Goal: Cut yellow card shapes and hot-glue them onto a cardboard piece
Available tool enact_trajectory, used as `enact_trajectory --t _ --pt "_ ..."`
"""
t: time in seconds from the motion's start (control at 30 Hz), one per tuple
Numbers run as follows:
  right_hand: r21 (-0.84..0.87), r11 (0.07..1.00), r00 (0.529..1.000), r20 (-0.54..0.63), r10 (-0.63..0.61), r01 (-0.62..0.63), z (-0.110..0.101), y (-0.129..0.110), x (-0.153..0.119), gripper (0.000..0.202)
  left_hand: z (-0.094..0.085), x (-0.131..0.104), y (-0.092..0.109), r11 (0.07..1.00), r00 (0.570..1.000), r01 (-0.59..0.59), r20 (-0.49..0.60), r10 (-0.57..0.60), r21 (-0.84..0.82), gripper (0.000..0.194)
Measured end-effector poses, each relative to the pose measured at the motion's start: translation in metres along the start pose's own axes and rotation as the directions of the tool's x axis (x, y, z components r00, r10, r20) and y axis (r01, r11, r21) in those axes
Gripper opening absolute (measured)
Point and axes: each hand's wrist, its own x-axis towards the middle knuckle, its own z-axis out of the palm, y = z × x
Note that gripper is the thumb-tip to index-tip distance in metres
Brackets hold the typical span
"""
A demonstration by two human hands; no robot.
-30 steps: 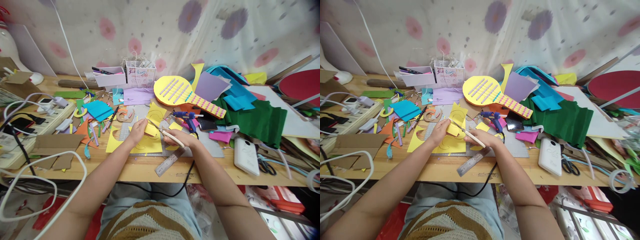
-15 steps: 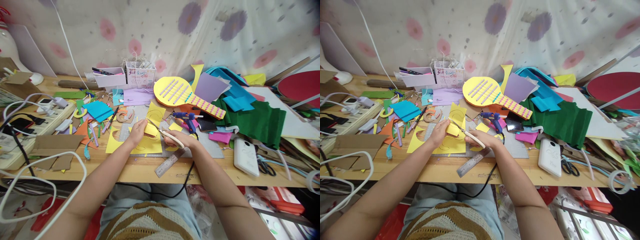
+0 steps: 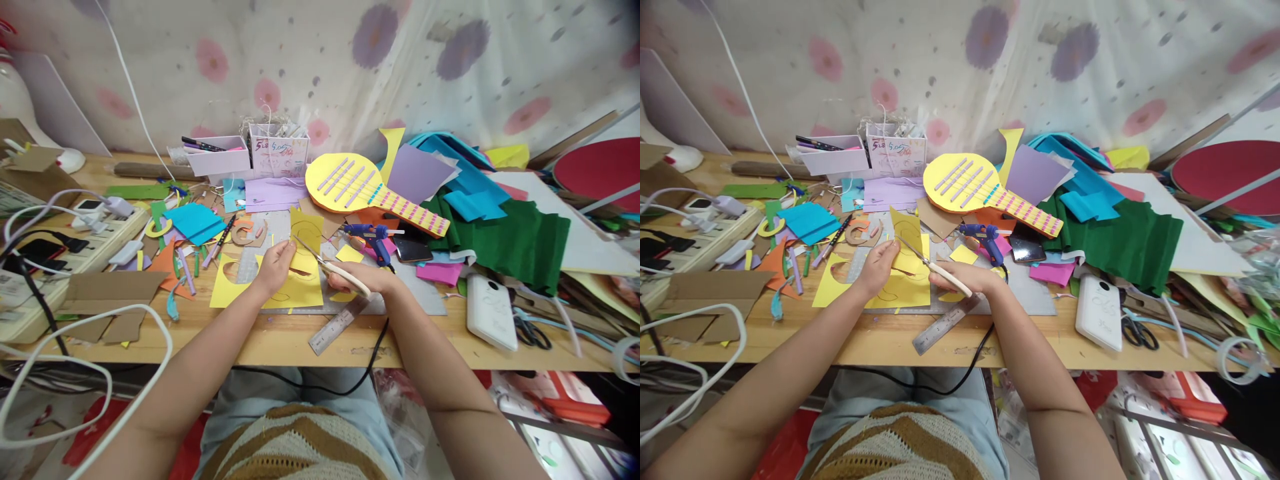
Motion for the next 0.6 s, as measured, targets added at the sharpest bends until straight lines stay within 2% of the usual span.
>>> enact_trajectory --t 0.1,0.27,0.47,0.6 --pt "-0.104 0.994 1.0 -0.021 0.014 -0.016 -0.001 -0.003 0.001 0.04 -0.002 0.0 0.0 0.997 0.998 -0.054 -0.011 0.054 0.061 0.04" --pt "-0.138 0.99 0.999 -0.031 0.037 -0.041 -0.002 -0.006 0.002 0.042 -0.002 0.001 0.0 0.993 0.996 -0.074 -0.035 0.077 0.09 0.037" --pt "-0.111 0.993 0.999 -0.001 0.045 -0.044 -0.008 -0.006 0.0 0.049 -0.002 0.001 0.002 0.999 0.999 0.024 0.037 -0.023 -0.035 0.035" --pt "-0.094 0.994 0.998 0.027 0.058 -0.055 -0.012 -0.005 -0.002 0.047 -0.005 0.004 0.004 0.988 0.995 0.097 0.035 -0.094 -0.121 0.036"
